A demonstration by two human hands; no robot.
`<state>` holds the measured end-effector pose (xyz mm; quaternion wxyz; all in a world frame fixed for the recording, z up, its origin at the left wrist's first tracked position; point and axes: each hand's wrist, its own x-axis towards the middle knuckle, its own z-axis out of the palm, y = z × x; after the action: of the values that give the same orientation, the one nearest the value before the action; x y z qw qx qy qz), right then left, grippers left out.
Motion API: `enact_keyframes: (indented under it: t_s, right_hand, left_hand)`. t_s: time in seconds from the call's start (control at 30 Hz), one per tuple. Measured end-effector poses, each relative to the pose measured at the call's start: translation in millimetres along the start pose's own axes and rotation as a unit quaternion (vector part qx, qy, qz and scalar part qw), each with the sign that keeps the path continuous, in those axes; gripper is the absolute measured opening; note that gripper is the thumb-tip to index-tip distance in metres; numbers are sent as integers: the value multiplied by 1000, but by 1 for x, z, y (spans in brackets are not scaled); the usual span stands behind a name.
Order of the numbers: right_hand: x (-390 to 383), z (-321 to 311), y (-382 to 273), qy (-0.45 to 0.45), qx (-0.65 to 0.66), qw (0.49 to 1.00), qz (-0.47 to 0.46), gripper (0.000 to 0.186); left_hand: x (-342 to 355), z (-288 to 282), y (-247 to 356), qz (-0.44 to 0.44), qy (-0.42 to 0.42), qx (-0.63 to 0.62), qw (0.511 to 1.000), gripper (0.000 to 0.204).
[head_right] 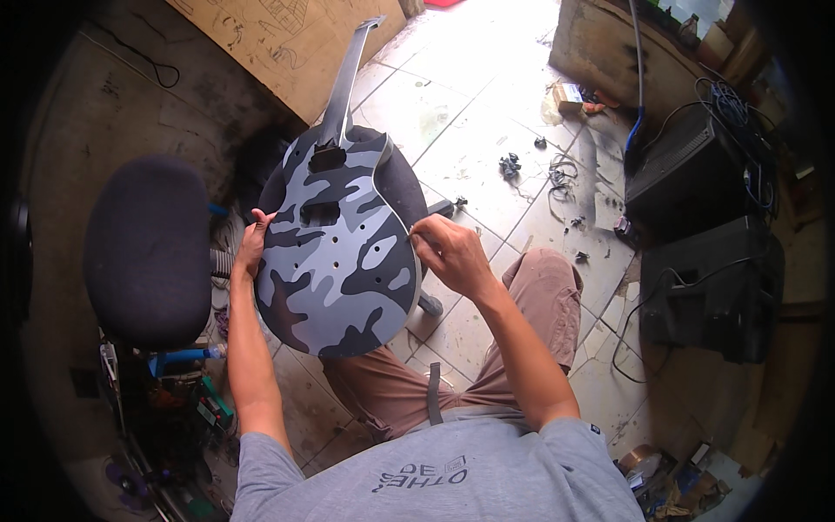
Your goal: The person works on the body of an electric guitar, handling a small component and checking the surface of the instrument by hand.
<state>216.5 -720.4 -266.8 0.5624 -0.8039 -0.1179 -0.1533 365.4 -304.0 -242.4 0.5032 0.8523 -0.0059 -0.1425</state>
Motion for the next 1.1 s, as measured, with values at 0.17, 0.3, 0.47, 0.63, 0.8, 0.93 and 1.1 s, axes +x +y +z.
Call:
enact_keyframes:
  t_s: [0.17, 0.3, 0.47, 0.63, 0.8, 0.93, 1.1]
  right_hand:
    - [-1, -6, 5, -9, 19, 1000, -14, 11]
    - [-20, -10, -5, -30, 28, 999, -15, 10]
    - [-3, -7, 3, -17, 19, 1000, -15, 12]
    - [27, -3, 13, -35, 9, 999, -10, 13]
    - [-1, -7, 11, -25, 65, 997, -12, 12]
    - [-6, -11, 0, -33, 26, 999, -22, 12]
    - [26, -5, 14, -45, 5, 999, -23, 14]
  left_hand:
    - [-3, 9, 11, 3, -16, -16, 1000, 105]
    - [-3, 2, 2, -1, -10, -18, 1000, 104]
    - [-1, 5, 4, -15, -5, -15, 1000, 105]
    - [-2, 7, 10, -11, 0, 24, 1000, 110]
    - [-7, 8, 12, -10, 0, 26, 1000, 108]
    - [-8, 9, 14, -8, 1, 24, 1000, 107]
    - [-7, 10, 15, -16, -7, -1, 1000, 109]
